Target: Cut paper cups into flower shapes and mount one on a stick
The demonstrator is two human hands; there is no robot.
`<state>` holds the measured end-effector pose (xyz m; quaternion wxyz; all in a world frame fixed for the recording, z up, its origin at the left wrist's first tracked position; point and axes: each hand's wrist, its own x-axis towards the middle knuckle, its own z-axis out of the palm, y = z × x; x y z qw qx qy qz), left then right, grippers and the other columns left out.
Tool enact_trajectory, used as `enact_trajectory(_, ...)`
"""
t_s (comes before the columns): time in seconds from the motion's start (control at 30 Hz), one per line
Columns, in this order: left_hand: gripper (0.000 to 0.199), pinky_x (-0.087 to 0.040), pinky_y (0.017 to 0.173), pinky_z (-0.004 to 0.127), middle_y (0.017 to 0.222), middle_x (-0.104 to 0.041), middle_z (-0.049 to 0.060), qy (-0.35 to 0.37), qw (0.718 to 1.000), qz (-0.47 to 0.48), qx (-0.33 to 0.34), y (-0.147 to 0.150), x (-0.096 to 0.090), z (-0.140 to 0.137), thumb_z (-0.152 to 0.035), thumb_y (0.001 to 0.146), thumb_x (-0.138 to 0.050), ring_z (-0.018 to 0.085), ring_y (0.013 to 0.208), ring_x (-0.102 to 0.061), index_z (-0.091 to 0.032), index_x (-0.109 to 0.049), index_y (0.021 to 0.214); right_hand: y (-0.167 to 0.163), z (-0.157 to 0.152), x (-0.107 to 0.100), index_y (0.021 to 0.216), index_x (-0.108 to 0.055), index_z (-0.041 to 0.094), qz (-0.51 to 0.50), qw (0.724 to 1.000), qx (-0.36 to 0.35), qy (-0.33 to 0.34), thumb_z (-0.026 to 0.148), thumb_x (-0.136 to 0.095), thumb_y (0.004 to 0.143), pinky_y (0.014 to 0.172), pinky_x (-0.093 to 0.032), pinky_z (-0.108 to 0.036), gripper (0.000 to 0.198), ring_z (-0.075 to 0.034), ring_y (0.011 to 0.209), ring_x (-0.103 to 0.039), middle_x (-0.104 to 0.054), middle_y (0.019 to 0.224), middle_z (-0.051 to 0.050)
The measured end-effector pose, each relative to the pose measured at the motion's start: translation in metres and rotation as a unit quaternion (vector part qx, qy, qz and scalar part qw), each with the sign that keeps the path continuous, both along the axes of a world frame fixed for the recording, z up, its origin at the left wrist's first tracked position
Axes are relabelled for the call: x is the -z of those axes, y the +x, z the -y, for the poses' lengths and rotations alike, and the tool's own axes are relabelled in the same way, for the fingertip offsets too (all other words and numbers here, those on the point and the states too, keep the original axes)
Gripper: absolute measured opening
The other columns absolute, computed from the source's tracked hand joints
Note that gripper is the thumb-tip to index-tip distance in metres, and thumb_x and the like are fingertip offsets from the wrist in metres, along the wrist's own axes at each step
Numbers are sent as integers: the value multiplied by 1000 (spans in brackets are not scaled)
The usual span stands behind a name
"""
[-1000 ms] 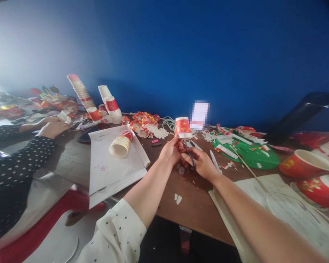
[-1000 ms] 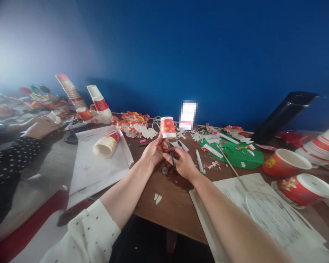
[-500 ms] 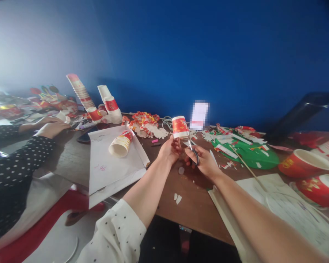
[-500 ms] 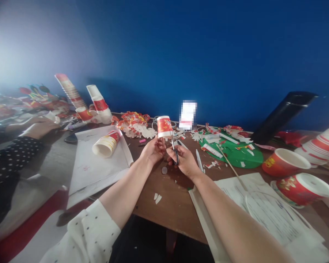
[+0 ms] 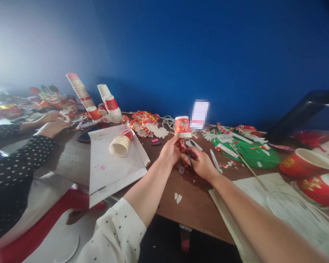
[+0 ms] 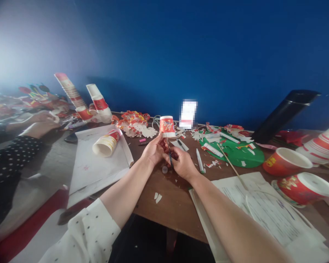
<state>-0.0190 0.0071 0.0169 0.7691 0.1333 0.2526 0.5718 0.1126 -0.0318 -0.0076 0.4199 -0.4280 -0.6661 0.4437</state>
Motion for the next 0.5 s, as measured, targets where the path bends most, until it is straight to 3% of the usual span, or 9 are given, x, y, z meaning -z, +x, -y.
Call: enact_trajectory(0.5, 21, -36, 46, 23, 57, -50, -1, -11, 999, 1, -41, 0, 7, -6, -30, 81, -64, 9, 45, -46, -14, -54, 72, -1, -5, 5, 102, -60, 19, -39, 998, -13, -52, 45, -71, 73, 51, -47, -25, 41, -15, 60, -60, -64, 71, -2)
